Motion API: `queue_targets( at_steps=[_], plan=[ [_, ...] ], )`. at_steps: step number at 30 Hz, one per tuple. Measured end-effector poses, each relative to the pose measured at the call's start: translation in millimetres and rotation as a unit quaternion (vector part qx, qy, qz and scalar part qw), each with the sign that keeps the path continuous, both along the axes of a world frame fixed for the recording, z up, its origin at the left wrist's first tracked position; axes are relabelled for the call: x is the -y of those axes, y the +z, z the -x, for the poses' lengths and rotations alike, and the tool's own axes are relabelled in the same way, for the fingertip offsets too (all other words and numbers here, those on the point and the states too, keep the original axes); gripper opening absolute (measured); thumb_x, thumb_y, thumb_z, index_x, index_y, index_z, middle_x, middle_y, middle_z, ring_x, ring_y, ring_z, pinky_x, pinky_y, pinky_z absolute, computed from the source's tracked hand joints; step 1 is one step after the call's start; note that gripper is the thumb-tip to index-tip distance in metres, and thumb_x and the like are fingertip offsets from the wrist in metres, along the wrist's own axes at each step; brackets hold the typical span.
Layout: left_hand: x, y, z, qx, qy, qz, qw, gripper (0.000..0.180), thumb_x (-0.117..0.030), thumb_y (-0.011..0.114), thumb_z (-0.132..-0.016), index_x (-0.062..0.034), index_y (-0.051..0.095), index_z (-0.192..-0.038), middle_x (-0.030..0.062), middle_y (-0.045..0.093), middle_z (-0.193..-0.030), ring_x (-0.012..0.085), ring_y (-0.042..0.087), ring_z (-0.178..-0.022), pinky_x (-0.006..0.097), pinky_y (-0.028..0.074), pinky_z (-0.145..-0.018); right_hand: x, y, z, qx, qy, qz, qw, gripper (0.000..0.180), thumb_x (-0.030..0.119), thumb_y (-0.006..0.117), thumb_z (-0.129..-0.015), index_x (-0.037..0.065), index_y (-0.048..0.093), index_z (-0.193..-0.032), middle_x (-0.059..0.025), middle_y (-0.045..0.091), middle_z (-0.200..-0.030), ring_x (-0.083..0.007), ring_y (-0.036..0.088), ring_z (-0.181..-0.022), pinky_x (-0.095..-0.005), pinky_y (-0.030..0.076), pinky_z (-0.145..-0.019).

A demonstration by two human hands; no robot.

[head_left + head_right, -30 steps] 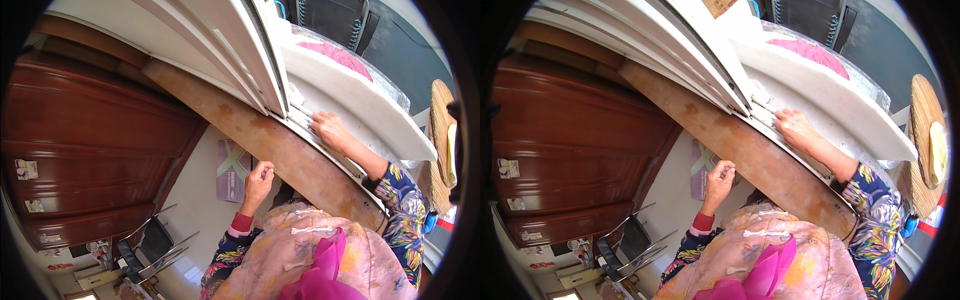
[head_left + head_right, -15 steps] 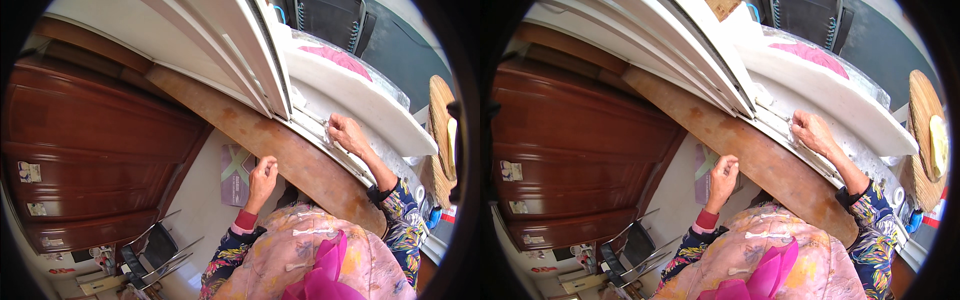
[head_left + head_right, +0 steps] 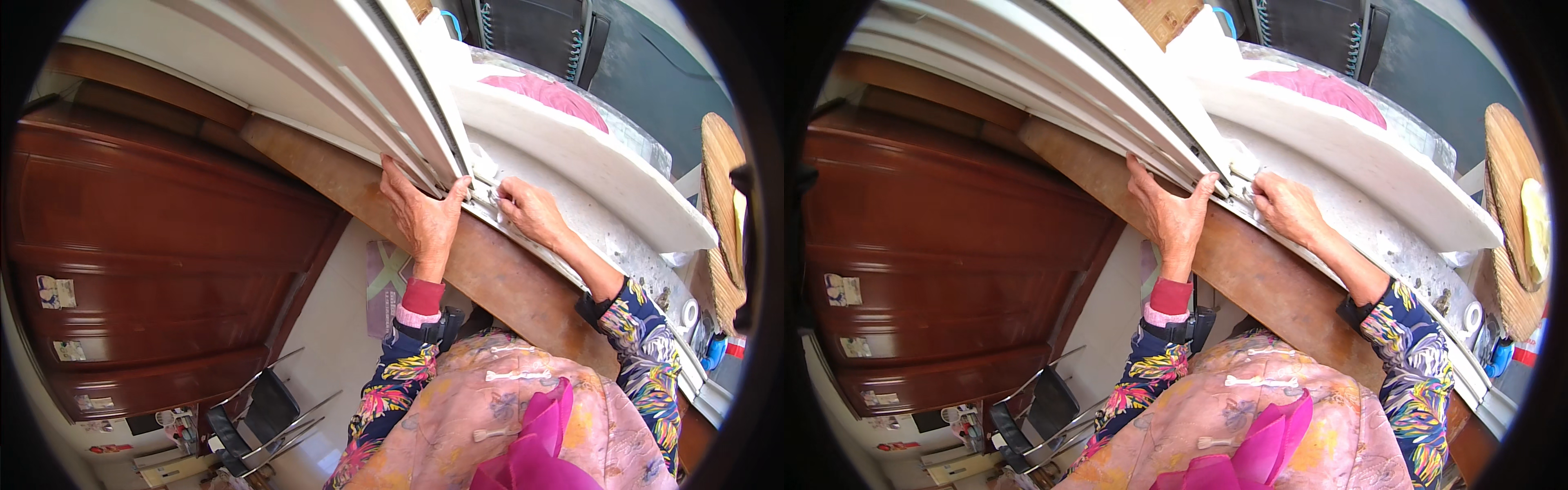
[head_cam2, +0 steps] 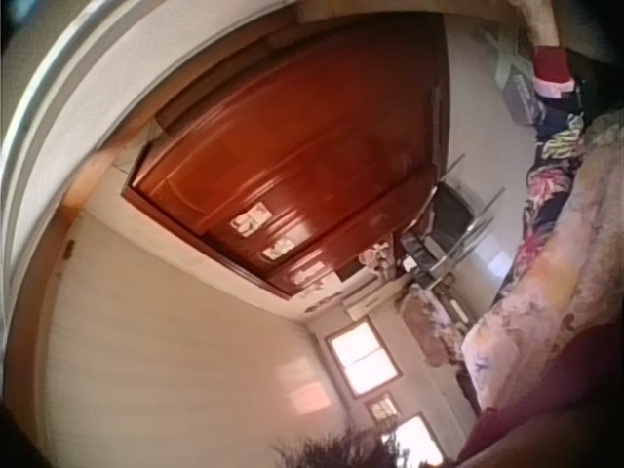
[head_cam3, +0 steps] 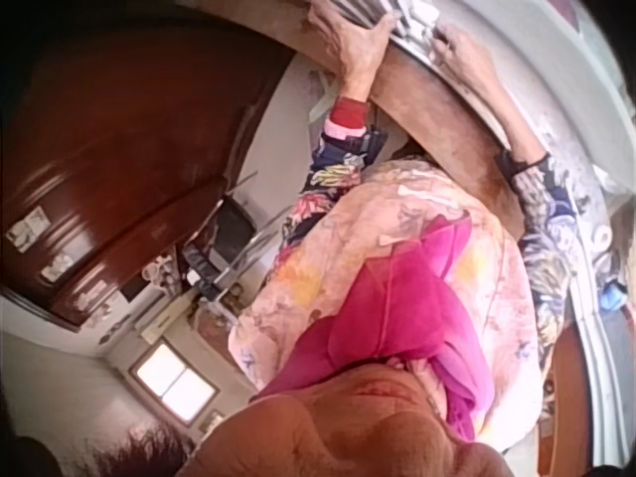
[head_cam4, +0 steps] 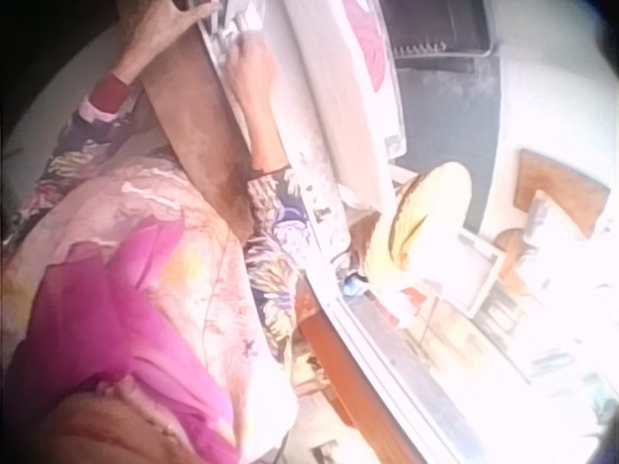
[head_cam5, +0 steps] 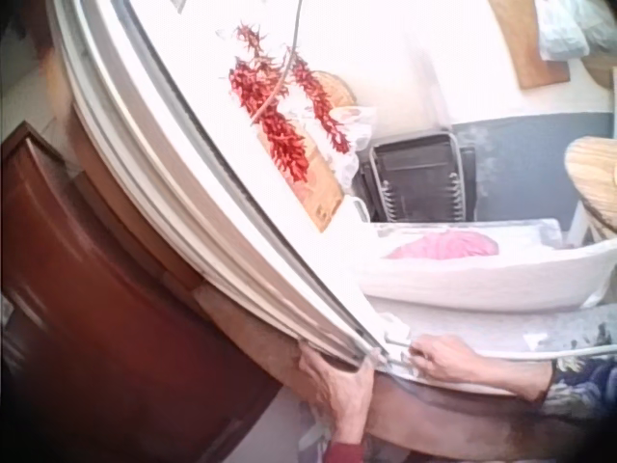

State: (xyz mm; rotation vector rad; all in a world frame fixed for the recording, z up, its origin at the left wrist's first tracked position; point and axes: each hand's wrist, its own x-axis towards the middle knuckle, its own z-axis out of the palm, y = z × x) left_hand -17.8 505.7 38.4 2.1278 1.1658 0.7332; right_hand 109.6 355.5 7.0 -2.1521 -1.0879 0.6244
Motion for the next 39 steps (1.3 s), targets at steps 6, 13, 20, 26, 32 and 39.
queue_targets(
  at_steps=[6, 13, 20, 26, 32, 39],
  plan=[
    [29.8, 16.4, -0.2, 0.03, -0.016, -0.023, 0.999, 0.125, -0.033, 0.093, -0.07, 0.0058, 0.012, -0.158, 0.0297, 0.044, -0.14, 0.0453, 0.049, -0.128, 0.051, 0.044, -0.106, -5.8, 0.8, -3.4, 0.074, 0.041, -0.054, 0.995, 0.014, 0.014, 0.055, -0.096, 0.005, 0.06, -0.104, -0.0197, 0.067, -0.103, -0.0438, 0.065, -0.092, -0.0548, 0.049, -0.079],
    [54.6, 18.7, 11.4, 0.056, -0.035, -0.043, 0.997, 0.126, -0.032, 0.092, -0.07, 0.007, 0.011, -0.159, 0.0326, 0.04, -0.145, 0.0463, 0.046, -0.131, 0.051, 0.042, -0.108, 4.4, -2.9, 4.9, 0.118, 0.062, -0.109, 0.985, 0.024, -0.002, 0.058, -0.085, -0.002, 0.055, -0.108, -0.0249, 0.065, -0.098, -0.0457, 0.065, -0.092, -0.0537, 0.052, -0.074],
    [53.7, 19.0, 24.5, 0.053, -0.052, -0.094, 0.993, 0.126, -0.031, 0.094, -0.069, 0.0104, 0.013, -0.157, 0.0342, 0.039, -0.147, 0.0472, 0.045, -0.131, 0.051, 0.043, -0.107, 6.1, -7.6, 5.5, 0.109, 0.083, -0.161, 0.977, 0.018, 0.0, 0.057, -0.087, 0.001, 0.058, -0.106, -0.0221, 0.066, -0.098, -0.0454, 0.066, -0.089, -0.0536, 0.052, -0.073],
    [52.2, 18.6, 8.4, 0.022, -0.026, -0.074, 0.997, 0.123, -0.032, 0.092, -0.071, 0.0122, 0.014, -0.155, 0.0347, 0.043, -0.139, 0.0476, 0.048, -0.127, 0.053, 0.042, -0.105, 14.8, -20.8, 10.4, 0.081, 0.016, -0.137, 0.987, 0.008, 0.008, 0.061, -0.092, 0.003, 0.061, -0.099, -0.0195, 0.068, -0.097, -0.0443, 0.066, -0.087, -0.053, 0.052, -0.073],
    [62.8, 19.3, -5.5, 0.006, -0.014, -0.063, 0.998, 0.122, -0.037, 0.09, -0.072, 0.0115, 0.016, -0.155, 0.0316, 0.047, -0.135, 0.0467, 0.051, -0.123, 0.054, 0.045, -0.101, 22.6, -33.6, 10.9, 0.098, -0.039, -0.185, 0.977, 0.008, 0.005, 0.067, -0.087, 0.004, 0.061, -0.093, -0.0166, 0.066, -0.093, -0.0402, 0.066, -0.084, -0.0505, 0.052, -0.071],
    [58.1, 13.8, -11.0, 0.001, -0.018, -0.054, 0.998, 0.122, -0.038, 0.089, -0.073, 0.0098, 0.015, -0.157, 0.0313, 0.045, -0.138, 0.0465, 0.048, -0.127, 0.055, 0.044, -0.103, 28.0, -36.1, 14.6, 0.07, -0.048, -0.202, 0.976, 0.014, 0.001, 0.07, -0.083, 0.002, 0.068, -0.097, -0.0134, 0.066, -0.093, -0.035, 0.065, -0.089, -0.0443, 0.053, -0.08]
  ],
)
